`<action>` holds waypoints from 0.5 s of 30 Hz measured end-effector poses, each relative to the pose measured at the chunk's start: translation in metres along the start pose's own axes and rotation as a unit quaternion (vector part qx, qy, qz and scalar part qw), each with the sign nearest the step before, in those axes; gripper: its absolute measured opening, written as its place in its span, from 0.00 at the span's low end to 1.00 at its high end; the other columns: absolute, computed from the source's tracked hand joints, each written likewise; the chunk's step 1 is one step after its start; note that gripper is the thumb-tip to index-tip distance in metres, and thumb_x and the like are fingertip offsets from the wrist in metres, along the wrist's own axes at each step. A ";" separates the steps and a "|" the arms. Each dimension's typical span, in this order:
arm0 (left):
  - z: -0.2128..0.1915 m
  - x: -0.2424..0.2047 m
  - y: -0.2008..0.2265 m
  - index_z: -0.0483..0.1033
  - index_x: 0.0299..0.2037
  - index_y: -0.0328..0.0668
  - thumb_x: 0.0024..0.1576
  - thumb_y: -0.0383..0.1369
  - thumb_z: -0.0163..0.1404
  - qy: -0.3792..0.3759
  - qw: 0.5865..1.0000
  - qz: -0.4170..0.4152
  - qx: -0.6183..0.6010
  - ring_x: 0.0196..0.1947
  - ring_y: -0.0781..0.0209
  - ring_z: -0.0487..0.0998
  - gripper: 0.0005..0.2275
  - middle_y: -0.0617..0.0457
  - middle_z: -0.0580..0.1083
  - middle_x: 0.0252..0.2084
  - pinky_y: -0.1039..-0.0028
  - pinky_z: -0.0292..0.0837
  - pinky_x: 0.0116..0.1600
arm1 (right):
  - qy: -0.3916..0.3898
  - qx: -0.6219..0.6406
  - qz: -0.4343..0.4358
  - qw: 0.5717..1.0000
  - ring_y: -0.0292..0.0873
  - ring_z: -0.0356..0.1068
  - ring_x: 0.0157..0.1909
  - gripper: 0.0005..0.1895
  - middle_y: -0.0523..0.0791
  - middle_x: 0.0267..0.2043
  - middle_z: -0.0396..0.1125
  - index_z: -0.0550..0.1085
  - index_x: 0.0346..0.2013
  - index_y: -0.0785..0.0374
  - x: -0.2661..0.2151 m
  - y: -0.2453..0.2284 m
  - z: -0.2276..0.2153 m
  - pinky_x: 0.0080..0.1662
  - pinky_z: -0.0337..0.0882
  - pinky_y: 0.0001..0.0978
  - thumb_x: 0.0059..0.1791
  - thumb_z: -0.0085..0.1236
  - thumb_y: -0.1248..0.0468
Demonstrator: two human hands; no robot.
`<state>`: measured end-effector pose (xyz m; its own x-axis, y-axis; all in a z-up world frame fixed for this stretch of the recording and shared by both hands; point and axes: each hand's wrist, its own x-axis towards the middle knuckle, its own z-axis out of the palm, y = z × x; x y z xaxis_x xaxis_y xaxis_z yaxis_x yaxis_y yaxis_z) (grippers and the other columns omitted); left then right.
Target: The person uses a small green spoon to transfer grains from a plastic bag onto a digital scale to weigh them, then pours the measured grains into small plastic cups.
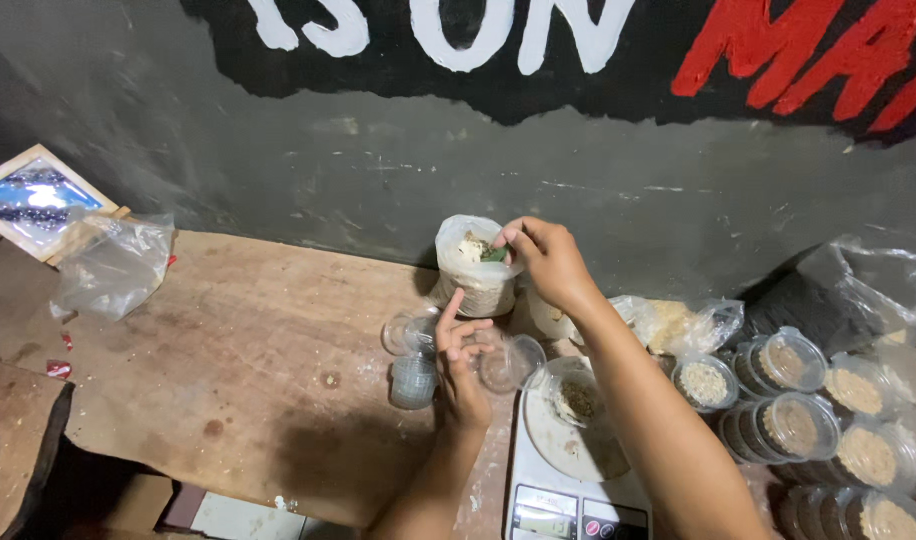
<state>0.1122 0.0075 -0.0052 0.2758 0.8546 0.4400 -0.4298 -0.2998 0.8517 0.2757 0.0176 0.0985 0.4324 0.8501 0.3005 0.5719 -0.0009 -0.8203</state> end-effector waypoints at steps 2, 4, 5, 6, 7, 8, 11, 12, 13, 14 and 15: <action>-0.001 -0.001 0.003 0.54 0.70 0.35 0.61 0.59 0.23 -0.004 1.000 0.002 0.005 0.51 0.57 0.74 0.37 0.44 0.61 0.70 0.77 0.73 0.42 | 0.015 0.039 0.016 0.999 0.39 0.64 0.29 0.12 0.46 0.23 0.72 0.78 0.34 0.61 0.001 0.014 0.006 0.39 0.66 0.32 0.56 0.46 0.65; -0.001 0.000 0.003 0.54 0.70 0.35 0.61 0.59 0.23 -0.007 1.000 0.005 0.010 0.51 0.56 0.74 0.37 0.43 0.61 0.69 0.75 0.73 0.43 | 0.030 0.077 0.030 0.996 0.36 0.61 0.28 0.12 0.45 0.23 0.72 0.79 0.36 0.60 0.001 0.022 0.013 0.37 0.64 0.26 0.56 0.46 0.65; -0.001 0.000 0.002 0.54 0.70 0.35 0.61 0.58 0.24 -0.005 1.000 0.005 0.010 0.51 0.57 0.74 0.37 0.44 0.62 0.69 0.76 0.74 0.43 | 0.043 0.101 0.047 0.993 0.35 0.61 0.29 0.12 0.45 0.24 0.72 0.79 0.37 0.61 -0.001 0.024 0.017 0.38 0.64 0.25 0.56 0.46 0.66; -0.001 0.000 0.001 0.55 0.70 0.36 0.61 0.58 0.25 -0.004 1.000 0.005 0.009 0.51 0.57 0.74 0.36 0.44 0.63 0.68 0.76 0.74 0.43 | 0.056 0.125 0.064 0.989 0.35 0.62 0.29 0.12 0.46 0.24 0.72 0.79 0.37 0.62 -0.003 0.026 0.022 0.38 0.64 0.23 0.56 0.46 0.67; -0.002 0.000 0.003 0.55 0.70 0.36 0.61 0.58 0.25 -0.004 1.000 0.006 0.009 0.51 0.57 0.74 0.36 0.44 0.63 0.68 0.76 0.74 0.43 | 0.055 0.125 0.063 0.989 0.35 0.62 0.29 0.12 0.46 0.24 0.72 0.79 0.37 0.62 -0.005 0.024 0.023 0.38 0.64 0.23 0.56 0.46 0.67; -0.003 0.000 0.005 0.55 0.70 0.37 0.61 0.54 0.25 -0.010 1.000 0.003 0.017 0.50 0.58 0.75 0.34 0.44 0.67 0.64 0.76 0.75 0.44 | 0.068 0.135 0.075 0.986 0.34 0.63 0.29 0.12 0.46 0.24 0.72 0.79 0.37 0.62 -0.007 0.022 0.024 0.37 0.63 0.22 0.56 0.46 0.67; -0.004 0.001 -0.006 0.55 0.70 0.36 0.61 0.51 0.25 -0.010 1.000 0.004 0.019 0.50 0.57 0.75 0.32 0.44 0.67 0.64 0.75 0.75 0.44 | 0.086 0.151 0.095 0.980 0.32 0.62 0.28 0.13 0.45 0.24 0.73 0.79 0.38 0.61 -0.010 0.014 0.025 0.36 0.62 0.19 0.55 0.45 0.67; -0.004 -0.001 -0.013 0.55 0.70 0.35 0.62 0.51 0.26 -0.004 1.000 0.006 0.015 0.52 0.57 0.74 0.32 0.43 0.63 0.68 0.75 0.75 0.44 | 0.091 0.155 0.107 0.978 0.31 0.61 0.28 0.13 0.45 0.24 0.73 0.79 0.38 0.61 -0.012 0.012 0.025 0.36 0.60 0.18 0.56 0.45 0.66; -0.004 0.000 -0.006 0.55 0.70 0.35 0.62 0.51 0.26 -0.004 1.000 0.006 0.014 0.52 0.57 0.74 0.32 0.43 0.63 0.68 0.75 0.75 0.44 | 0.091 0.155 0.106 0.978 0.31 0.61 0.28 0.13 0.45 0.24 0.73 0.79 0.38 0.61 -0.011 0.015 0.026 0.36 0.60 0.18 0.56 0.45 0.66; -0.003 0.001 0.000 0.55 0.70 0.35 0.61 0.51 0.26 -0.008 1.000 0.002 0.015 0.52 0.56 0.74 0.33 0.42 0.64 0.67 0.74 0.75 0.45 | 0.096 0.176 0.122 0.972 0.31 0.62 0.27 0.13 0.45 0.25 0.73 0.79 0.39 0.61 -0.009 0.019 0.027 0.36 0.61 0.18 0.56 0.45 0.66; -0.003 0.002 0.007 0.56 0.70 0.35 0.61 0.51 0.26 -0.011 1.000 -0.001 0.017 0.52 0.55 0.74 0.33 0.42 0.65 0.65 0.73 0.76 0.46 | 0.100 0.197 0.137 0.966 0.31 0.63 0.27 0.13 0.45 0.25 0.73 0.79 0.39 0.61 -0.007 0.023 0.029 0.35 0.62 0.18 0.56 0.44 0.65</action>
<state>0.1075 0.0082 0.0006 0.2953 0.8465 0.4430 -0.4003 -0.3114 0.8618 0.2655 0.0263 0.0638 0.6783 0.7277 0.1020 0.1247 0.0228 -0.9919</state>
